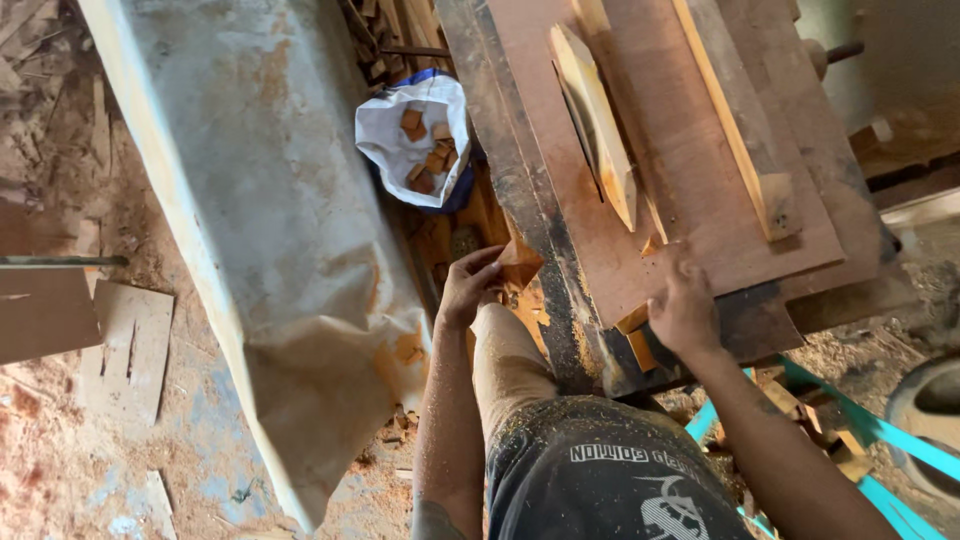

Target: The person uses a table saw to cut small rectangular blocks of wood from a larger plank. They feed the wood into the saw blade, cut off a piece, and then place the finished block into a white bag. The process is repeated multiple times throughout the clip.

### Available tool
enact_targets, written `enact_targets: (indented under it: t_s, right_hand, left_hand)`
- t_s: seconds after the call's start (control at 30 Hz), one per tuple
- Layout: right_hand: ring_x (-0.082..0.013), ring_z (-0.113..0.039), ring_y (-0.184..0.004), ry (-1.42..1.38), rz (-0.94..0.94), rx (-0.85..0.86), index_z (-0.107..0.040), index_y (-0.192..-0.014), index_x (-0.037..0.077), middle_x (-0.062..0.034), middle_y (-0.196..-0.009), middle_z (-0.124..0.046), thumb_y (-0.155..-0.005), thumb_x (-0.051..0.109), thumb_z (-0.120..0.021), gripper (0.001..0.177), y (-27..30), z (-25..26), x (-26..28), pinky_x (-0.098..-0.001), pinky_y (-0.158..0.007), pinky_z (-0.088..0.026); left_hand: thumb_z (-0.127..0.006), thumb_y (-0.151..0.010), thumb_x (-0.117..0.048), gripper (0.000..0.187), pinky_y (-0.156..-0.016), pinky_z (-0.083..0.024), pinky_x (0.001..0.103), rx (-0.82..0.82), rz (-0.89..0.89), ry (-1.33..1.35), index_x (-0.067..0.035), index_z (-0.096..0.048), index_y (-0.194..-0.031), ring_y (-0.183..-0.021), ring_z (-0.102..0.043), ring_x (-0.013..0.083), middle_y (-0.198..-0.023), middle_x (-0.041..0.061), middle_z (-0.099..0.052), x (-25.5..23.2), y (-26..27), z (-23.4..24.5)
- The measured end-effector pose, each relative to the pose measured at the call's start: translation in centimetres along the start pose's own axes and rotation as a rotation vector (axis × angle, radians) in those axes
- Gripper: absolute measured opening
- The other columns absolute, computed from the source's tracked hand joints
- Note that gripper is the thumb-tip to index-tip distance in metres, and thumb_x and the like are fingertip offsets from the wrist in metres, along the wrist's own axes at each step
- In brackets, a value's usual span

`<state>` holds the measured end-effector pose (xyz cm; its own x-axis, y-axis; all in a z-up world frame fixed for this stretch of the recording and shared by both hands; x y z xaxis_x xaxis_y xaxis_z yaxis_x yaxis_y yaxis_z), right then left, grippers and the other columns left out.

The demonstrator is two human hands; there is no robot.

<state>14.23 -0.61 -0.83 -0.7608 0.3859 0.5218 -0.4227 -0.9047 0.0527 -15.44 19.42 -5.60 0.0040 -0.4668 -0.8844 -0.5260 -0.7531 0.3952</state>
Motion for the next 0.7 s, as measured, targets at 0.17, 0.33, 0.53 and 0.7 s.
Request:
enact_targets:
  t_s: [0.17,0.33,0.53,0.7]
  right_hand:
    - [-0.0408,-0.064,-0.113,-0.003,-0.050,0.411,-0.039,-0.156,0.011,-0.0280,-0.139,-0.050,-0.086,0.011,-0.068,0.076,3.2,-4.3,3.7,-0.0463,-0.094,-0.058]
    - [-0.0406,-0.063,-0.119,-0.346,0.251,0.176,-0.057,-0.140,0.004,-0.0240,-0.132,-0.059,-0.079,0.014,-0.072,0.063,6.0,-2.7,6.5,-0.0459,-0.099,-0.055]
    - [-0.0358,-0.065,-0.111,-0.166,-0.168,0.168,-0.062,-0.133,0.004,-0.0182,-0.119,-0.065,-0.082,0.023,-0.076,0.056,8.5,-2.5,-0.5,-0.0449,-0.095,-0.056]
    - [-0.0319,-0.076,-0.094,-0.496,-0.096,0.276,-0.068,-0.126,0.006,-0.0191,-0.114,-0.073,-0.084,0.017,-0.071,0.044,9.5,-4.6,-0.2,-0.0415,-0.089,-0.060]
  left_hand:
    - [-0.067,-0.096,-0.005,0.036,-0.066,-0.056,0.029,-0.131,0.095,-0.076,0.008,-0.070,-0.130,-0.072,-0.066,0.0163,-0.096,0.013,-0.075,0.0,0.2,3.9]
    - [-0.064,-0.096,-0.014,0.035,-0.057,-0.054,0.029,-0.498,0.028,0.359,0.002,-0.067,-0.127,-0.068,-0.070,0.0188,-0.091,0.014,-0.076,-4.0,-2.6,9.8]
    - [-0.071,-0.102,-0.011,0.022,-0.068,-0.054,0.036,-0.556,-0.102,0.150,0.009,-0.064,-0.108,-0.077,-0.063,0.0240,-0.089,0.014,-0.068,-3.2,-2.5,4.9]
    - [-0.075,-0.091,-0.017,0.020,-0.090,-0.063,0.037,-0.293,-0.313,-0.962,-0.009,-0.075,-0.109,-0.096,-0.077,0.0240,-0.108,0.013,-0.079,2.2,3.6,-10.6]
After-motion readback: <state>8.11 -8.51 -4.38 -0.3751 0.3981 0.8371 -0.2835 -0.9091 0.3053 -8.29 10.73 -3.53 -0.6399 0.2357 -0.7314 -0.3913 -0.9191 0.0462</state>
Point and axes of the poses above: each hand's wrist, its own y-axis away from the middle knuckle, its own z-axis out of the back of the hand, x = y × z, the point moved 8 cm from there along -y, towards the middle knuckle
